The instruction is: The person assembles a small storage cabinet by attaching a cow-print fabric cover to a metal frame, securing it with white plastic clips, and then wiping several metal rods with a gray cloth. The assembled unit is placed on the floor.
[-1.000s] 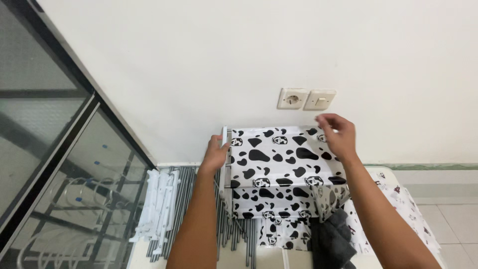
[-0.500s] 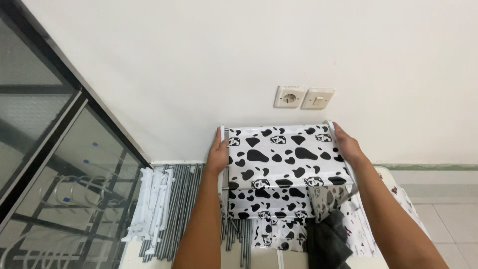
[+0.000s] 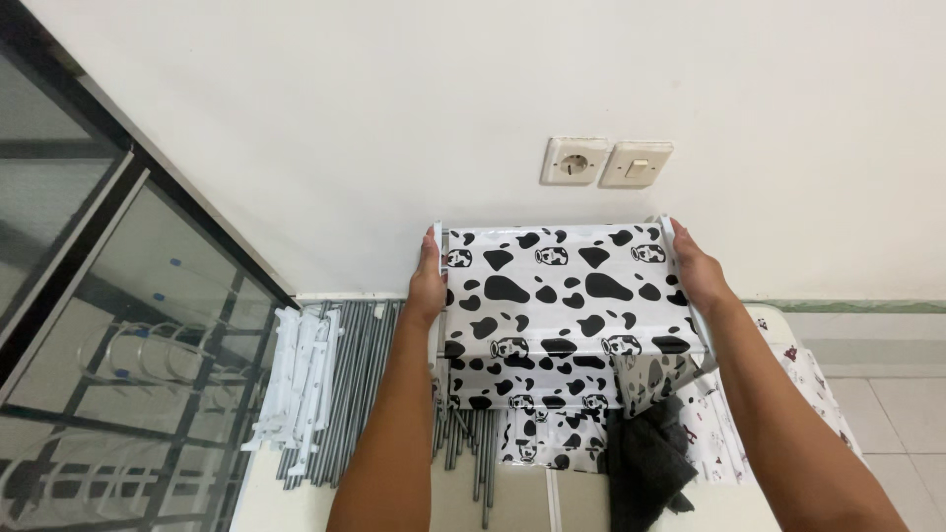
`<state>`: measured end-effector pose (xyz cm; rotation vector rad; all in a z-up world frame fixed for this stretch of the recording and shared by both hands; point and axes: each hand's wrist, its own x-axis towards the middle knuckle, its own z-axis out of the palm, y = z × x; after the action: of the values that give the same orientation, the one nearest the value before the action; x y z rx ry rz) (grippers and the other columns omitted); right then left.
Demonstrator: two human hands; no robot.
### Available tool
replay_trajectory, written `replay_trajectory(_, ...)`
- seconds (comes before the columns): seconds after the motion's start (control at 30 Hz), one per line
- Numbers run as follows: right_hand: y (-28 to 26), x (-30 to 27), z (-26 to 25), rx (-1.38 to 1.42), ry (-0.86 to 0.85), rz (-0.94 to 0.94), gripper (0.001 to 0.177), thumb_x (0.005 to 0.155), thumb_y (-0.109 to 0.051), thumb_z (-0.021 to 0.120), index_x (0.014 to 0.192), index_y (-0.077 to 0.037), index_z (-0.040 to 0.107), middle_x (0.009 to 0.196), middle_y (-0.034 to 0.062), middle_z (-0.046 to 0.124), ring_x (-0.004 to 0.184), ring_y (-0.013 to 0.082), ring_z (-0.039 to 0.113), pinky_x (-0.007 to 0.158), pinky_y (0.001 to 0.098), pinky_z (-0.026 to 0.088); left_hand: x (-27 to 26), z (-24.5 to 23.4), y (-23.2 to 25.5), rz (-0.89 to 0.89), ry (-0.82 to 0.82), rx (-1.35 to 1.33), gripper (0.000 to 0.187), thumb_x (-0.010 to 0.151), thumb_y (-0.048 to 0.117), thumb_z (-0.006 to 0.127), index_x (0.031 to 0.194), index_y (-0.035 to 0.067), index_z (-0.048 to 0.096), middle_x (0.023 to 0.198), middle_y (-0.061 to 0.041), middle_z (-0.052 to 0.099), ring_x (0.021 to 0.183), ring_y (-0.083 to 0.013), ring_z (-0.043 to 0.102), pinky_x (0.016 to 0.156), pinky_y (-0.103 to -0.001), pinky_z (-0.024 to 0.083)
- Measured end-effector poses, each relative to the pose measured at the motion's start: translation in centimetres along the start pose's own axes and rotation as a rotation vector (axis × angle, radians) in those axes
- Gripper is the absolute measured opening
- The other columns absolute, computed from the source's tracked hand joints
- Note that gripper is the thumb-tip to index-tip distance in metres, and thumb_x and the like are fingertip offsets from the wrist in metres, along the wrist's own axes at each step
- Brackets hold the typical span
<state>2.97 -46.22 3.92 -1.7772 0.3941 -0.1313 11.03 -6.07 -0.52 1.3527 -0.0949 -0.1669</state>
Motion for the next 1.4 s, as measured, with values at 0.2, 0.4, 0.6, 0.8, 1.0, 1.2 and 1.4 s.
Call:
replay_trajectory(0.2, -1.3, -1.4, 0.1, -0.209, 0.020, 0.032, 0.058, 0.106, -0.048, 0.031, 0.157, -0.021, 0.040, 0.160, 0.0108, 0.042, 0.150, 0.0237, 0.035, 0.121, 0.0326, 0.025, 0.8, -0.5, 1.4, -0.062, 0.152, 0.129, 0.081, 0.102, 0.063, 0.023, 0.157, 0.006, 0.036, 0.156, -0.016, 0.044, 0.141, -0.0271, 0.047, 0.113, -0.041, 0.043)
replay_trajectory(0.4, -1.7, -0.7, 0.6, -0.215, -0.001, 0.074, 0.058, 0.105, -0.050, 0.031, 0.158, -0.026, 0.038, 0.158, 0.0117, 0.045, 0.147, 0.0253, 0.040, 0.117, 0.0345, 0.031, 3.7, -1.3, 1.3, 0.110, 0.141, 0.370, 0.088, 0.100, 0.066, 0.027, 0.158, 0.000, 0.026, 0.167, -0.019, 0.025, 0.155, -0.0297, 0.019, 0.123, -0.038, 0.015)
replay_trajectory(0.6, -1.0, 0.2, 1.2, -0.231, 0.028, 0.034, 0.058, 0.105, -0.051, 0.031, 0.158, -0.027, 0.039, 0.161, 0.0109, 0.041, 0.151, 0.0236, 0.034, 0.121, 0.0329, 0.026, 2.7, -2.1, 0.8, -0.016, 0.098, 0.281, 0.085, 0.099, 0.066, 0.015, 0.160, 0.008, 0.031, 0.167, -0.014, 0.024, 0.157, -0.0270, 0.015, 0.125, -0.037, 0.010)
replay_trajectory(0.8, -0.4, 0.5, 1.1, -0.203, -0.020, -0.013, 0.062, 0.105, -0.052, 0.028, 0.159, -0.022, 0.033, 0.164, 0.0100, 0.036, 0.153, 0.0234, 0.029, 0.121, 0.0333, 0.022, 2.6, -1.5, 1.3, 0.017, 0.034, 0.320, 0.080, 0.102, 0.062, 0.023, 0.160, 0.007, 0.025, 0.170, -0.012, 0.022, 0.158, -0.0243, 0.016, 0.125, -0.036, 0.013)
replay_trajectory(1.0, 1.1, 1.5, 0.8, -0.290, -0.014, -0.050, 0.063, 0.107, -0.052, 0.023, 0.161, -0.020, 0.030, 0.161, 0.0139, 0.039, 0.151, 0.0253, 0.033, 0.121, 0.0342, 0.025, 2.7, -1.6, 1.0, 0.014, 0.082, 0.449, 0.080, 0.102, 0.061, 0.022, 0.160, 0.006, 0.026, 0.167, -0.014, 0.027, 0.156, -0.0259, 0.022, 0.125, -0.035, 0.016)
replay_trajectory(1.2, 2.0, 2.0, 1.3, -0.339, 0.020, -0.112, 0.067, 0.106, -0.053, 0.023, 0.159, -0.013, 0.033, 0.159, 0.0162, 0.043, 0.149, 0.0271, 0.037, 0.121, 0.0349, 0.028, 1.1, -4.1, 2.7, 0.024, 0.185, 0.466, 0.076, 0.104, 0.057, 0.032, 0.155, 0.001, 0.035, 0.162, -0.017, 0.037, 0.153, -0.0293, 0.030, 0.123, -0.036, 0.021)
replay_trajectory(1.4, 0.1, -0.5, -0.5, -0.195, -0.067, 0.049, 0.071, 0.107, -0.052, 0.034, 0.160, -0.006, 0.025, 0.160, 0.0203, 0.038, 0.150, 0.0323, 0.035, 0.120, 0.0389, 0.029, -6.2, -3.0, 1.3, -0.057, 0.177, 0.504, 0.066, 0.104, 0.049, 0.037, 0.145, -0.001, 0.053, 0.149, -0.020, 0.057, 0.140, -0.0314, 0.053, 0.117, -0.038, 0.037)
